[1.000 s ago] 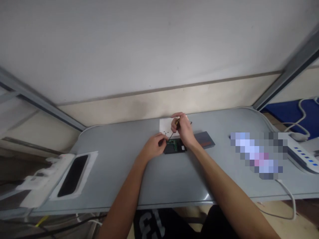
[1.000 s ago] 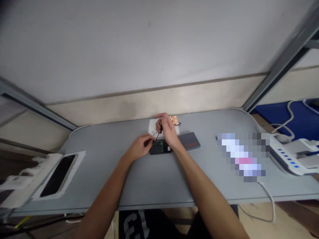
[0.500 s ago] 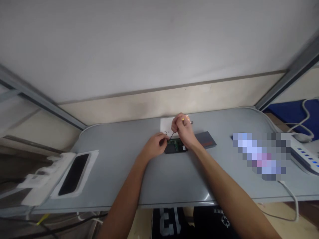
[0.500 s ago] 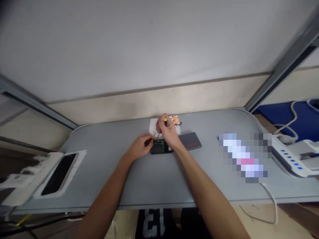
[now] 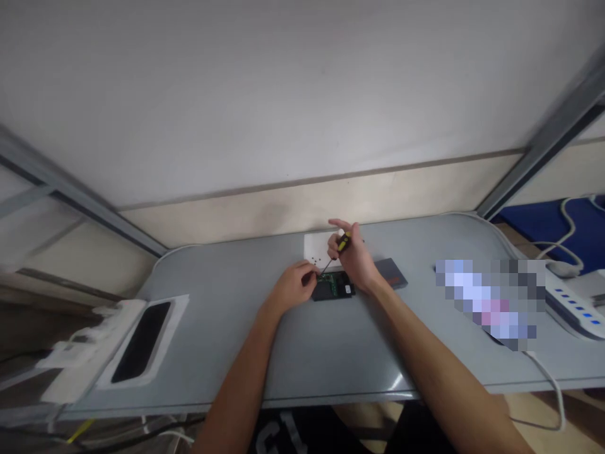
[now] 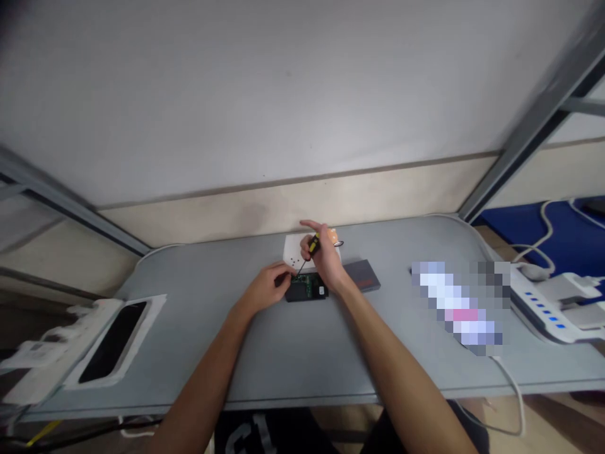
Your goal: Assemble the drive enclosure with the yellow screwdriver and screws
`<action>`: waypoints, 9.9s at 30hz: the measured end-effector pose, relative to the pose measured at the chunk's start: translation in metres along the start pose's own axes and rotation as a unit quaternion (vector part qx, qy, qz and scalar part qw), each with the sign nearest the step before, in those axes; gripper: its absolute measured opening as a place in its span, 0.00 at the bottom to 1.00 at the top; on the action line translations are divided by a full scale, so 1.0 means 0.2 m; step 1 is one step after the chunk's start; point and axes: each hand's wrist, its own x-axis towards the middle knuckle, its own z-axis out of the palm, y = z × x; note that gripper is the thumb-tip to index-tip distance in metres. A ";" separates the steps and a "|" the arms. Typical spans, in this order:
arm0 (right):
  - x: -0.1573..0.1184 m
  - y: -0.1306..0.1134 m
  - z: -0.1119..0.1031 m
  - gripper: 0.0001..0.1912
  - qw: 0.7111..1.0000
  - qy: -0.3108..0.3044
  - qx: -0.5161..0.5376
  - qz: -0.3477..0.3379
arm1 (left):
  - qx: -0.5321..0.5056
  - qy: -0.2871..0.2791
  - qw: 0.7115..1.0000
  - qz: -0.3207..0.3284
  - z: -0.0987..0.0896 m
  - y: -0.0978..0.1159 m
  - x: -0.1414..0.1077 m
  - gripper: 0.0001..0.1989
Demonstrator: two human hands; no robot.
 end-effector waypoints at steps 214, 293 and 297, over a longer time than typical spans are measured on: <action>-0.39 -0.46 -0.41 0.28 0.613 -0.145 -0.776 -0.033 | -0.094 -0.119 0.984 -0.093 -0.12 0.07 -0.07 0.36; -0.08 -0.05 -0.31 0.30 0.938 0.232 -0.257 -0.001 | -0.137 -0.040 0.983 -0.113 -0.06 0.13 -0.02 0.14; -0.08 -0.07 -0.31 0.28 0.949 0.212 -0.233 0.006 | -0.131 0.017 0.986 -0.103 -0.01 0.12 -0.02 0.20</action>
